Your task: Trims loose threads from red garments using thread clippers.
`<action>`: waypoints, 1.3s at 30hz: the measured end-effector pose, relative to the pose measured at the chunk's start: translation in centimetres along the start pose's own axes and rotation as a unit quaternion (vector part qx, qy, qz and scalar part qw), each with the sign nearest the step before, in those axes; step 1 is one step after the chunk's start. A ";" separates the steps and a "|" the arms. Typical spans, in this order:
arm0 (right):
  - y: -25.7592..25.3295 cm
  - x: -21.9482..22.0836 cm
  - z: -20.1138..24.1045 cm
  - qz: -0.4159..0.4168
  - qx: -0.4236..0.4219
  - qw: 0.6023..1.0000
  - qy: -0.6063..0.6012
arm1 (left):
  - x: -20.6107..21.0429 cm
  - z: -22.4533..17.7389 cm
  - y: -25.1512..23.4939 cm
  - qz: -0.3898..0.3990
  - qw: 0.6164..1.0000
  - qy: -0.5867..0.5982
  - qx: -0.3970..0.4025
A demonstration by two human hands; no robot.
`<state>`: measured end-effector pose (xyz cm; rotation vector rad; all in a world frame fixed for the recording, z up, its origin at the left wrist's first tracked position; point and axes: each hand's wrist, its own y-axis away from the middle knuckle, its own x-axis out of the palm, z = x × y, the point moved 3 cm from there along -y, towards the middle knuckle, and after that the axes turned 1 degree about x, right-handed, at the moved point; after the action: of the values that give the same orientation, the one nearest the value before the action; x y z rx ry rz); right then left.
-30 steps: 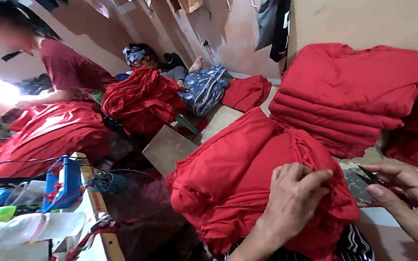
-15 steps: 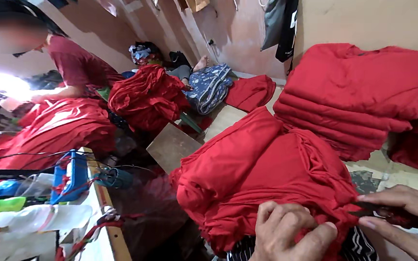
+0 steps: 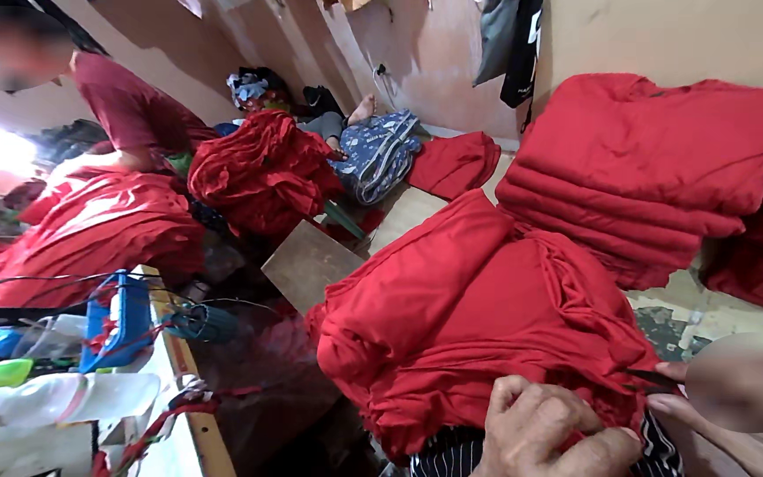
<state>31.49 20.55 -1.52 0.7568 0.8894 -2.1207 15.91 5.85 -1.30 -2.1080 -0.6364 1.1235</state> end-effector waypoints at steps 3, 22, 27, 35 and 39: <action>0.1 -0.1 -0.2 0.005 -0.009 1.000 -0.022 | 0.5 0.1 0.3 0.001 1.000 0.010 0.000; 0.1 0.1 -2.0 -0.050 0.015 0.984 -0.168 | 0.6 0.4 0.5 0.049 0.995 0.080 -0.022; -1.5 2.0 -5.1 -0.143 0.070 0.952 -0.263 | 0.2 1.1 0.3 0.043 0.993 0.093 -0.055; -2.3 4.8 -5.2 -0.076 0.108 0.934 -0.333 | -0.2 1.8 0.5 0.030 0.996 0.064 -0.059; -1.6 3.1 -4.5 -0.066 0.078 0.953 -0.286 | -0.2 1.9 0.3 0.025 0.996 0.065 -0.063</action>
<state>29.52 23.61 -5.85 0.1257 0.4696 -2.3606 14.26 6.10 -2.19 -2.2947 -0.6100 0.9857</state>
